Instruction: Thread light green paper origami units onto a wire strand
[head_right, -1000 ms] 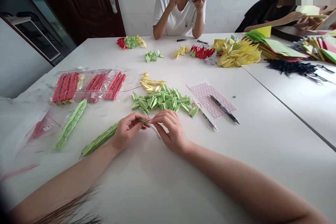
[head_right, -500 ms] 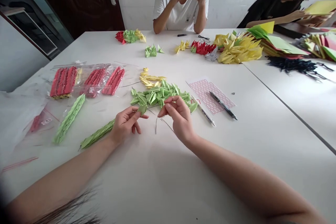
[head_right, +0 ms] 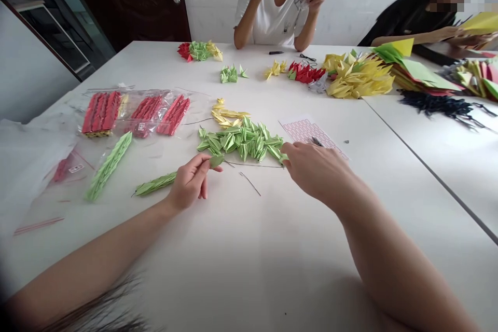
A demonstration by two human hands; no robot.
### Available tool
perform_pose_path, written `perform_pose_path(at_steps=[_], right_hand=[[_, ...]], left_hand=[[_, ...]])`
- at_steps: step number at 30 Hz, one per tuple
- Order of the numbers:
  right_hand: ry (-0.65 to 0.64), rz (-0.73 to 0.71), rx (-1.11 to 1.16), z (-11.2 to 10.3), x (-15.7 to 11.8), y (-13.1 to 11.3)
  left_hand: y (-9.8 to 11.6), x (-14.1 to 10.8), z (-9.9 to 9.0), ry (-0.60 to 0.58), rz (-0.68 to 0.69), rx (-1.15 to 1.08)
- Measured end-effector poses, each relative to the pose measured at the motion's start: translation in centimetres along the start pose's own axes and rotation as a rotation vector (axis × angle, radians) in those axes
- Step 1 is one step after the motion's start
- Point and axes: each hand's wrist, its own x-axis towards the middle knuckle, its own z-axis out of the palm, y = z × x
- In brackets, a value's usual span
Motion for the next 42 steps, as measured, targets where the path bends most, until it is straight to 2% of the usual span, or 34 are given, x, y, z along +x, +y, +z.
perform_pose_path(at_steps=[2,4,8,10,13,16,19,23,26,31,36,39,42], right_hand=[[0.084,-0.04,0.134,0.0,0.1,-1.4],[0.07,-0.082,0.428,0.0,0.4,-3.9],[-0.254,0.068,1.026,1.4,1.4,-9.0],[-0.277,0.149,1.166,2.2,2.0,-10.4],[-0.314,0.188,1.186,2.7,3.0,-10.9],[-0.342,0.163,1.191,2.0,3.9,-10.4],[-0.266,0.073,1.187,1.0,4.6,-9.9],[-0.123,0.016,1.107,-0.6,5.1,-9.3],[-0.073,-0.005,1.105,-1.5,5.1,-8.7],[-0.039,0.015,1.15,-1.9,4.5,-7.4],[-0.009,0.105,1.105,-2.0,4.2,-6.9],[0.009,0.112,1.124,-2.1,4.0,-7.0],[-0.001,0.092,1.143,-2.2,3.9,-7.3]], left_hand=[[0.6,-0.1,0.1,-0.039,-0.047,0.051],[1.1,-0.1,0.1,-0.052,-0.064,0.11],[2.0,0.5,-0.6,0.012,0.114,0.279],[2.4,1.0,-1.5,0.001,0.181,0.385],[2.8,1.8,-3.4,-0.072,0.168,0.459],[2.8,2.4,-5.2,-0.125,0.175,0.432],[2.2,2.6,-6.0,-0.235,0.17,0.452],[1.8,2.5,-6.0,-0.264,0.167,0.567],[2.4,2.3,-5.8,-0.239,0.129,0.502],[3.6,1.9,-5.8,-0.188,0.164,0.349],[3.9,1.7,-5.7,-0.136,0.175,0.335],[4.0,1.6,-5.6,-0.152,0.18,0.329],[4.2,1.4,-5.4,-0.221,0.117,0.239]])
